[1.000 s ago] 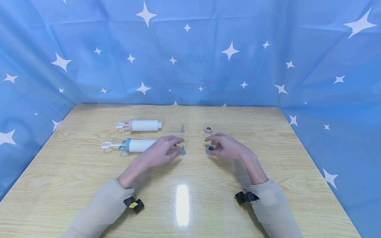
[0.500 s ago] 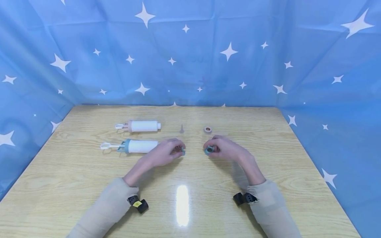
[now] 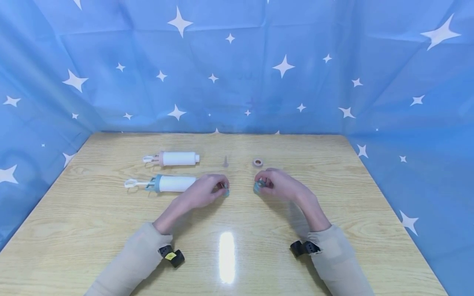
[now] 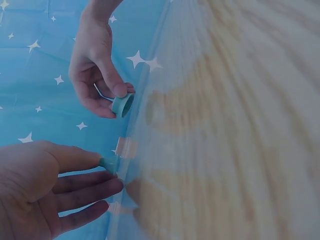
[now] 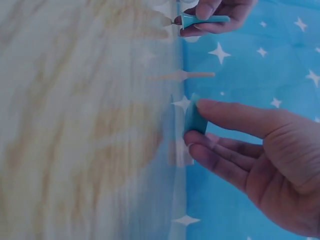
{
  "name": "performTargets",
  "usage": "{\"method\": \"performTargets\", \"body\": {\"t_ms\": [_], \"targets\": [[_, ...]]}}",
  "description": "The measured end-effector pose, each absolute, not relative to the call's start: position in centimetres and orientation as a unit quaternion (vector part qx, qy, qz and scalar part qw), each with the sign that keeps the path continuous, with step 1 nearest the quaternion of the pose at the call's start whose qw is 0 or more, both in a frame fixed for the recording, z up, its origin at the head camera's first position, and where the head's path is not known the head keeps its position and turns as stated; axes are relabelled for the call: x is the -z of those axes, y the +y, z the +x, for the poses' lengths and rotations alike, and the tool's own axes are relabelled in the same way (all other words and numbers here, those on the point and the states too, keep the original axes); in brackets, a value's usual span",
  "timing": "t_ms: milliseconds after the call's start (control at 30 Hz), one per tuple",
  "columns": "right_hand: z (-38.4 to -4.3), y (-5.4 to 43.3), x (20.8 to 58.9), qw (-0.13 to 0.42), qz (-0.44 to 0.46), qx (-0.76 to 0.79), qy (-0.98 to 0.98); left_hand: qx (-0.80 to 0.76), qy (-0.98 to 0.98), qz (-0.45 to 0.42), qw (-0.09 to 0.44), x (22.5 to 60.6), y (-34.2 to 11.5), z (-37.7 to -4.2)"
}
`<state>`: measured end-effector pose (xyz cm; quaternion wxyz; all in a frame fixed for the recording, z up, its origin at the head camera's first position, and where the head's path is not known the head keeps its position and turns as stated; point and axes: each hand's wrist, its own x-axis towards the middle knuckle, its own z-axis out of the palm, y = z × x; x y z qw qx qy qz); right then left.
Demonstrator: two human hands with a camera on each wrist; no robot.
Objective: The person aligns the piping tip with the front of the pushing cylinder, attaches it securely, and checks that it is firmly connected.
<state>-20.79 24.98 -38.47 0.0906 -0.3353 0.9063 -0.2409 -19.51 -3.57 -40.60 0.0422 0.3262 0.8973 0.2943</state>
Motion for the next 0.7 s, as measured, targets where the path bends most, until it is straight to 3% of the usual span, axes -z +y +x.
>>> {"method": "performTargets", "body": {"t_ms": [700], "targets": [[-19.7,24.1,36.7,0.009,-0.322,0.301,0.898,-0.364,0.860,0.356,0.009,39.1,-3.6,-18.6]]}}
